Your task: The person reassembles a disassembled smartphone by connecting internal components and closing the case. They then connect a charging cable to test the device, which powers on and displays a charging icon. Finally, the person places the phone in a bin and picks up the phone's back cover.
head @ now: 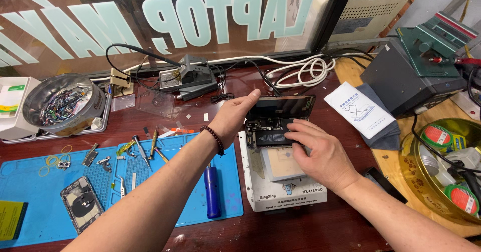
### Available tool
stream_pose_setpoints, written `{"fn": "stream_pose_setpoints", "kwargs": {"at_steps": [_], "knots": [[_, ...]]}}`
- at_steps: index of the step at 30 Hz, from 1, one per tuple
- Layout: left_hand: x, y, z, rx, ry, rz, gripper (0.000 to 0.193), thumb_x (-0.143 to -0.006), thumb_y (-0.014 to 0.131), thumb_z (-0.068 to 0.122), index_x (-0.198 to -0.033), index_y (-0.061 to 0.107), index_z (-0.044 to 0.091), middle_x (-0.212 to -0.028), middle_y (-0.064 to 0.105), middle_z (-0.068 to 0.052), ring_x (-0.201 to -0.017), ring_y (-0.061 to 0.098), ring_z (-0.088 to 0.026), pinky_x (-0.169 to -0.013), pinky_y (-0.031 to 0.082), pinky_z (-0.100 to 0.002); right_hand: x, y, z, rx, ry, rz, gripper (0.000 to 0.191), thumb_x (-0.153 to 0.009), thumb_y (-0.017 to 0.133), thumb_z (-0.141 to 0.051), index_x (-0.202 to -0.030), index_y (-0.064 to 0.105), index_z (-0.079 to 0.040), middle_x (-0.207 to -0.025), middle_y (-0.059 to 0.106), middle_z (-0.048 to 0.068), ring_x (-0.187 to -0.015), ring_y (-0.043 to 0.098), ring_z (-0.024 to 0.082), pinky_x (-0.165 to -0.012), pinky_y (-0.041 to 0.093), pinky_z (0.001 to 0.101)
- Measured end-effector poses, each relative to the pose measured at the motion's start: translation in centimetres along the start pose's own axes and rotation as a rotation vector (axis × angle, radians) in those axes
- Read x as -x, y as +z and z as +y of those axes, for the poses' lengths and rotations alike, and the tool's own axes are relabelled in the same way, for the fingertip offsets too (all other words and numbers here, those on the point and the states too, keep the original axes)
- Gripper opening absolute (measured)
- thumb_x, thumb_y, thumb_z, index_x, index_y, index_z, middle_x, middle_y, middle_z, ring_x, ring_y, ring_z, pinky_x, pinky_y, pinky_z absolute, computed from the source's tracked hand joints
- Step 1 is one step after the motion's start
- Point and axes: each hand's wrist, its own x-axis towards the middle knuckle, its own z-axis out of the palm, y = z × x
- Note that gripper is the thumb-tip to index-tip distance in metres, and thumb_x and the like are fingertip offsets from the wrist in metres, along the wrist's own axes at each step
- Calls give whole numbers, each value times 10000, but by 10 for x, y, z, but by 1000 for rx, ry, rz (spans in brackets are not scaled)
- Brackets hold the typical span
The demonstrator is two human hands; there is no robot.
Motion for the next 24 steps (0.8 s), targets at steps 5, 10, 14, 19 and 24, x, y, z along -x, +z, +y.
{"fn": "stream_pose_setpoints", "kwargs": {"at_steps": [5,10,14,19,24], "knots": [[-1,-1,-1,70,-12,-25,533,-947,586,545,-1102,761,66,-913,713,-4,-746,615,-78,-630,521,-262,-4,-3,-10,6,-57,47,254,-829,684,-91,-1065,761,-39,-1193,709,113,-1199,636,282,-1023,513,386],[-4,-2,-3,69,14,-24,530,-948,596,547,-1089,774,68,-886,713,-9,-720,595,-82,-602,484,-263,-19,0,-19,61,-120,78,197,-837,697,-89,-1011,779,-47,-1059,697,84,-1046,636,264,-923,533,383],[-4,-5,-4,48,12,-17,540,-957,605,556,-1068,776,56,-858,689,-4,-691,549,-89,-579,444,-271,-28,6,-24,114,-144,41,182,-831,710,-112,-986,796,-72,-989,687,55,-977,629,245,-884,526,378],[-3,-9,-4,92,2,-18,523,-940,613,540,-1054,765,53,-872,714,-15,-726,630,-89,-626,516,-273,-33,9,-28,162,-172,7,182,-825,720,-146,-976,801,-85,-952,675,43,-937,618,232,-873,511,381],[-4,-11,-6,68,6,0,526,-941,611,544,-1036,776,54,-840,706,-2,-700,606,-76,-600,487,-254,-40,8,-36,270,-159,-71,172,-832,728,-181,-956,800,-87,-881,653,30,-887,597,222,-777,467,392]]}}
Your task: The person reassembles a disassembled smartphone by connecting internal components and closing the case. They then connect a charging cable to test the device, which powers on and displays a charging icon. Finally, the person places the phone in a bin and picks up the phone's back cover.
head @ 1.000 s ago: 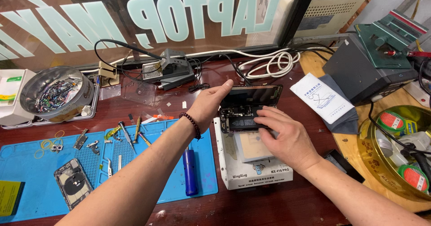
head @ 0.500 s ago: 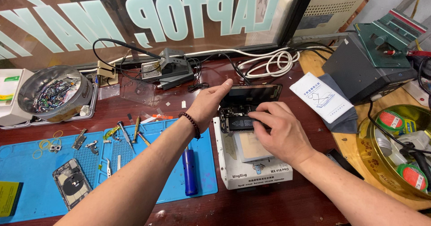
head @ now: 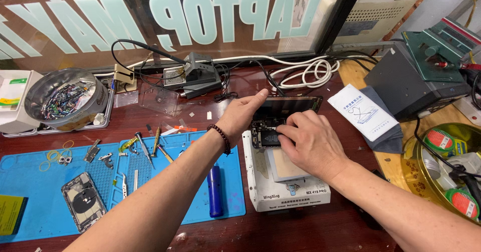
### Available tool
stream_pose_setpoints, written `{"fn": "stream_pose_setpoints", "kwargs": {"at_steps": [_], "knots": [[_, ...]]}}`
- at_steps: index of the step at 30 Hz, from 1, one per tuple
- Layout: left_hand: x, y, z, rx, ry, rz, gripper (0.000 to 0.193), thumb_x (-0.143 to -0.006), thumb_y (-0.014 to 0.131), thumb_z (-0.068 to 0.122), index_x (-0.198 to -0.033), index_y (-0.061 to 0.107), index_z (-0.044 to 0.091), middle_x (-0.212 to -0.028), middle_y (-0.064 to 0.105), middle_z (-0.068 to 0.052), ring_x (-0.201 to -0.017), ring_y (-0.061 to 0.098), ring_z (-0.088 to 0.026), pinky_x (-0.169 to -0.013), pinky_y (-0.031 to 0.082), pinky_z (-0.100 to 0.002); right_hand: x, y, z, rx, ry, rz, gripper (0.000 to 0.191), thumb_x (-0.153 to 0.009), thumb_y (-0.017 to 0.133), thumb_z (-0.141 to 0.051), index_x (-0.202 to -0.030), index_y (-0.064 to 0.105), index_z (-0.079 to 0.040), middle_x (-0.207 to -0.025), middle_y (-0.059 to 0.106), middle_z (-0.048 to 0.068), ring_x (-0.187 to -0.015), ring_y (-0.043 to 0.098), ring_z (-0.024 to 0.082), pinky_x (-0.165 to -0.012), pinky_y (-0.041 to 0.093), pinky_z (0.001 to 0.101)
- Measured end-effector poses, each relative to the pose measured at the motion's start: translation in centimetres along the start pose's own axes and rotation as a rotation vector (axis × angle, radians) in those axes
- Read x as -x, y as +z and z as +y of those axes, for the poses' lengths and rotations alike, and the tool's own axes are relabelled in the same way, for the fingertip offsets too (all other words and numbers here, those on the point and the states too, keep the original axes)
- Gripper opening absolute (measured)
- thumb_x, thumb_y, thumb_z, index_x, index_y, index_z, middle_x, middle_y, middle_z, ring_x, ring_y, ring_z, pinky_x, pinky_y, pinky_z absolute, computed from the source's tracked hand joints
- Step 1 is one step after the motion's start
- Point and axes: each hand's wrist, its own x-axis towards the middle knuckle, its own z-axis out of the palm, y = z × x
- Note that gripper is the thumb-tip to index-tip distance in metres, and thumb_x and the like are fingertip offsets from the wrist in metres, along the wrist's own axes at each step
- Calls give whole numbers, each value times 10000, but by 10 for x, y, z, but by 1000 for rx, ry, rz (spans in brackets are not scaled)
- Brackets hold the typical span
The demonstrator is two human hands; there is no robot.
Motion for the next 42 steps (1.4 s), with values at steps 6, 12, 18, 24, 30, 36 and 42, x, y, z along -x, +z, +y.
{"fn": "stream_pose_setpoints", "kwargs": {"at_steps": [6,12,18,24,30,36,42], "knots": [[0,-1,1,-86,38,42,537,-950,617,554,-1000,797,51,-746,620,21,-623,464,-70,-521,355,-255,-3,1,-12,179,-32,-95,108,-893,688,-152,-919,780,-103,-891,662,12,-932,604,209,-866,466,381],[5,-1,-1,-46,35,7,512,-939,614,549,-990,783,68,-755,653,37,-625,506,-57,-538,400,-244,15,-5,-9,-108,31,69,250,-861,710,-178,-1063,750,-35,-1039,702,46,-1008,619,239,-908,476,384],[11,1,1,-95,45,33,530,-963,622,541,-975,784,36,-727,587,17,-624,444,-85,-535,351,-275,11,-3,-16,-3,102,21,175,-855,696,-173,-983,796,-107,-970,705,7,-956,623,224,-804,473,417],[28,-6,9,-324,127,-40,546,-953,627,520,-1056,794,11,-817,682,19,-729,549,-62,-631,469,-258,24,-24,-7,37,86,186,181,-872,717,-280,-832,778,-114,-841,685,16,-827,629,233,-759,481,422],[56,-6,20,-512,239,-211,493,-885,713,431,-1182,742,38,-1040,774,-35,-960,693,-113,-862,560,-281,39,-42,50,-714,905,395,471,-1082,488,-417,-989,751,-38,-893,688,22,-842,598,148,-707,505,321],[81,14,26,-882,429,-136,547,-725,848,343,-1182,720,73,-1286,681,-114,-1165,667,-255,-969,547,-369,20,-38,81,-836,1001,-175,456,-992,549,-450,-1211,716,-87,-1118,699,41,-947,647,141,-773,544,324],[91,27,9,-864,644,59,797,-667,898,324,-1329,599,-3,-1427,531,-232,-1261,568,-358,-1027,481,-414,8,-25,72,-787,964,-306,389,-908,705,-255,-1279,698,-139,-1120,741,41,-940,683,155,-742,551,329]]}}
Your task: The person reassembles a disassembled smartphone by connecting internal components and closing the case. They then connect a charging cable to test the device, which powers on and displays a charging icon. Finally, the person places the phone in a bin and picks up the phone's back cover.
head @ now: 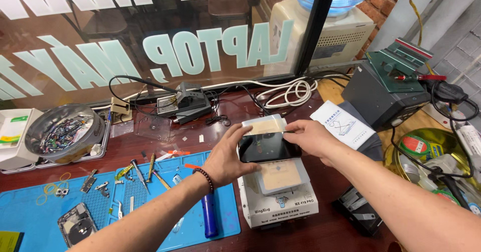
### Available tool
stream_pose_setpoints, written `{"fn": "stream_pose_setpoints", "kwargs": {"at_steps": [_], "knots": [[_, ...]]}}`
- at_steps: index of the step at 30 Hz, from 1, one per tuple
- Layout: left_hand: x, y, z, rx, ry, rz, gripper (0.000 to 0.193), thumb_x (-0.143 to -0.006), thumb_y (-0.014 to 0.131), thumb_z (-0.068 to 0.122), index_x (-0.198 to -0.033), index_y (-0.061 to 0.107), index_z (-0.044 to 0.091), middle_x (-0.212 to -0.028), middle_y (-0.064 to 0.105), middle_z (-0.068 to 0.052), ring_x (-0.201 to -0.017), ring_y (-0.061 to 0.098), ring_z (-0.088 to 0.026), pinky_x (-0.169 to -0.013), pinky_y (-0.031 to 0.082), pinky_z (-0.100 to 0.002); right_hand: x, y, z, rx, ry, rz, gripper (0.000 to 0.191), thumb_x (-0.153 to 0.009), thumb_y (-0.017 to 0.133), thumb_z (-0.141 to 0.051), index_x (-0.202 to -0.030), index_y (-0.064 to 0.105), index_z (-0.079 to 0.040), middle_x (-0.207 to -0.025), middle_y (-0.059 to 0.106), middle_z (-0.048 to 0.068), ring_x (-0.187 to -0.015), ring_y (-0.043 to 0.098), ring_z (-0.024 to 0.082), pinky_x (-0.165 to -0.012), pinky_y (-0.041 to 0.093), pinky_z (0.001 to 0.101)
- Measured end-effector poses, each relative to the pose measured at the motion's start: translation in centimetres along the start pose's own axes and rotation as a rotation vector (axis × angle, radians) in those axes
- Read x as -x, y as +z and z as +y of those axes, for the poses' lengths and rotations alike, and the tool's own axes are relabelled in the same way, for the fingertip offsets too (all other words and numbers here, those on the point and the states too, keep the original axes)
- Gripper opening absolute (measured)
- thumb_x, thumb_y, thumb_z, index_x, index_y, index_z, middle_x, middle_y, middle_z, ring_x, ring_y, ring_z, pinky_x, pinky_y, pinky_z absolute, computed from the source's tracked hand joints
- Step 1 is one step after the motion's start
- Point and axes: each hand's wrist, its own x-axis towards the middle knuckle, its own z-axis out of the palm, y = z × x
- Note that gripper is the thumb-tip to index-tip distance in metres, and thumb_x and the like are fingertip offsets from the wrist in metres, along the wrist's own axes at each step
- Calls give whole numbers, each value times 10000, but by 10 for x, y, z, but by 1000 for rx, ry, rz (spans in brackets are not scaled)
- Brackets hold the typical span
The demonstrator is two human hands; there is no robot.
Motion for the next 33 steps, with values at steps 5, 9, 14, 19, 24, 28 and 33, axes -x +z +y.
{"fn": "stream_pose_setpoints", "kwargs": {"at_steps": [5,9,14,19,24,28,33], "knots": [[5,22,-4,739,-1117,228,568,-837,787,396,-1275,545,125,-987,651,-175,-900,600,-284,-886,541,-501,-7,-5,7,-45,-22,-6,367,-882,746,-216,-1237,742,-122,-1011,743,40,-871,668,142,-700,539,317],[3,24,-9,1064,-1304,30,413,-873,701,465,-967,592,78,-888,631,-67,-784,598,-198,-781,520,-392,-14,-13,10,-105,-11,-54,300,-893,752,-200,-1179,751,-110,-942,732,31,-812,628,147,-679,501,317],[-8,29,9,815,-1152,61,292,-820,842,256,-916,642,67,-824,617,-13,-741,558,-140,-652,499,-312,-6,-25,14,-178,67,-144,250,-908,716,-193,-1145,748,-118,-939,721,8,-816,640,117,-690,514,305],[-27,37,26,733,-1101,116,323,-766,861,109,-905,570,98,-810,621,-41,-718,570,-155,-599,496,-299,3,-31,13,-250,82,-217,250,-910,705,-211,-1144,725,-125,-930,737,6,-810,677,109,-691,551,287],[-38,50,14,994,-1069,187,286,-824,828,71,-966,586,19,-873,589,-92,-772,567,-220,-654,491,-348,4,-42,12,-40,53,-125,256,-914,738,-286,-1126,744,-143,-856,685,-5,-743,594,105,-644,468,273],[-41,56,3,1111,-1151,168,197,-922,678,88,-1067,642,-40,-1016,667,-136,-948,709,-284,-861,608,-409,5,-47,15,61,32,-153,270,-911,734,-322,-1105,747,-134,-835,680,-20,-702,576,97,-623,463,263],[-42,60,8,1260,-1189,178,208,-958,547,52,-1129,600,-54,-1102,689,-185,-982,716,-350,-916,595,-506,7,-43,24,-118,98,-268,269,-923,702,-333,-1117,750,-152,-900,655,-39,-699,527,89,-617,438,258]]}}
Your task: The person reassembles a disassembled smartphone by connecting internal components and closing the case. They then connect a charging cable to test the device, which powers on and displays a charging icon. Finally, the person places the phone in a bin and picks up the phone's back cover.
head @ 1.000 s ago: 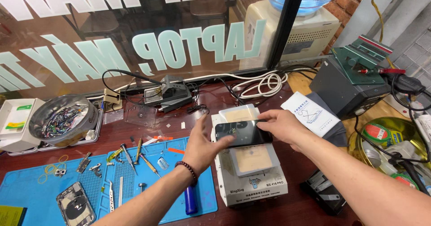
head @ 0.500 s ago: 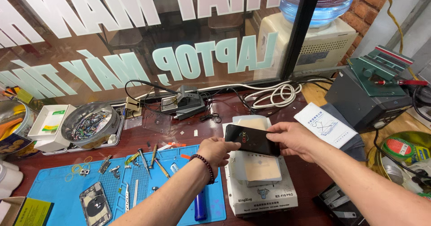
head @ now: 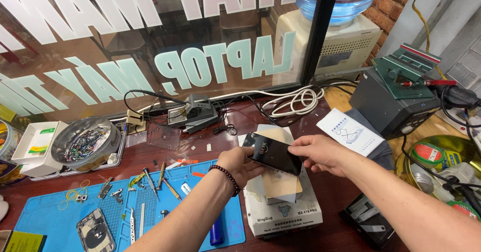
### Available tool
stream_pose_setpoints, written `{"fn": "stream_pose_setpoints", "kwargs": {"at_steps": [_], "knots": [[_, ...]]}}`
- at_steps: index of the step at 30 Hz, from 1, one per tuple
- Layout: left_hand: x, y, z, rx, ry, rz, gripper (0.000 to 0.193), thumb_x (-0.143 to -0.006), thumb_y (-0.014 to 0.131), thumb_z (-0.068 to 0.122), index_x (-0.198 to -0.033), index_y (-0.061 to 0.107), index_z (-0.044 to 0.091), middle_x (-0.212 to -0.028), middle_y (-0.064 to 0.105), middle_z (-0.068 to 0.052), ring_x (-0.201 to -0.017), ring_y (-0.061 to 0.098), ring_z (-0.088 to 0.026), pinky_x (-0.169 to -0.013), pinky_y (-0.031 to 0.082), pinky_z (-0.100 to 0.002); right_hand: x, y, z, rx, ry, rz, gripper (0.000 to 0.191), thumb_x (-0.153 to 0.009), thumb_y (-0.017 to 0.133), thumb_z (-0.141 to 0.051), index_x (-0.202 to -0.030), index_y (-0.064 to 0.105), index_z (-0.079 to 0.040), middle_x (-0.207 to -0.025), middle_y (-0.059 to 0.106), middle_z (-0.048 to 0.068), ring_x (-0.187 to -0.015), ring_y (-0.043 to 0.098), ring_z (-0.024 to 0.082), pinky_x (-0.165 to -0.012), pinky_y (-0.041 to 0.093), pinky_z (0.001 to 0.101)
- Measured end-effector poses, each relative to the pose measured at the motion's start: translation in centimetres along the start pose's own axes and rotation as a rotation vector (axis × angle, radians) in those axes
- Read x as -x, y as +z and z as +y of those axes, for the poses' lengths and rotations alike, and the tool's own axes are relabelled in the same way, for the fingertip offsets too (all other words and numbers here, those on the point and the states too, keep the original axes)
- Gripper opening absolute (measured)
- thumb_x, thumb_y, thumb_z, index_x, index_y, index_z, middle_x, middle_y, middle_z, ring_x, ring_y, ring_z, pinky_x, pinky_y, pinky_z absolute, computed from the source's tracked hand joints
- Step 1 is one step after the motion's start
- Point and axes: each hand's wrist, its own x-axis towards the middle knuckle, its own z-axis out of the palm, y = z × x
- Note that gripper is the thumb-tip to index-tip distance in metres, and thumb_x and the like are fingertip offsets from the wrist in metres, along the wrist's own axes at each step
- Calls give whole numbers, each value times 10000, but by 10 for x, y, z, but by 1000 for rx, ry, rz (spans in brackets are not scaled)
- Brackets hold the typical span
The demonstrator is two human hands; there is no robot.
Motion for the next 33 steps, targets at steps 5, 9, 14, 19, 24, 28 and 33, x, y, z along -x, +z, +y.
{"fn": "stream_pose_setpoints", "kwargs": {"at_steps": [5,9,14,19,24,28,33], "knots": [[2,9,-4,44,41,30,236,-950,600,-32,-1185,573,-48,-1109,683,-170,-1000,702,-342,-962,630,-560,-6,4,10,-212,-30,29,358,-980,598,-410,-1096,721,-94,-954,681,-12,-788,586,94,-713,479,280],[4,10,-2,104,23,38,247,-955,565,-4,-1194,578,-65,-1100,669,-183,-981,693,-358,-933,607,-579,-18,12,12,-420,-53,86,246,-948,640,-248,-1022,703,-22,-972,714,43,-855,669,163,-789,544,331],[12,0,2,159,46,30,260,-957,528,-5,-1196,555,-105,-1116,656,-210,-1009,706,-385,-952,614,-593,-29,24,3,-380,-43,236,178,-921,703,-154,-992,724,8,-966,712,84,-875,674,192,-808,558,341],[14,-14,3,168,52,-52,263,-957,525,21,-1191,563,-94,-1111,661,-211,-1030,684,-369,-959,597,-580,-33,38,-6,-336,-7,305,176,-920,707,-159,-995,732,-2,-939,708,86,-817,656,199,-749,540,343],[11,-30,5,161,63,-83,230,-966,532,51,-1170,578,-42,-1087,654,-164,-1017,672,-321,-976,587,-557,-27,43,-8,-305,-30,331,175,-903,714,-134,-959,726,32,-910,718,94,-812,690,206,-732,552,333],[17,-38,14,100,55,-119,201,-961,558,108,-1115,610,-11,-1048,662,-134,-998,679,-287,-954,581,-506,-8,42,-17,-226,-40,237,218,-910,697,-209,-1017,753,-28,-913,749,25,-825,713,172,-758,566,327],[30,-30,28,-11,49,-157,169,-940,614,152,-1059,642,36,-998,669,-101,-944,664,-238,-891,556,-449,19,51,-34,307,-287,492,334,-976,633,-282,-1191,772,-67,-1007,779,68,-877,725,179,-786,549,304]]}}
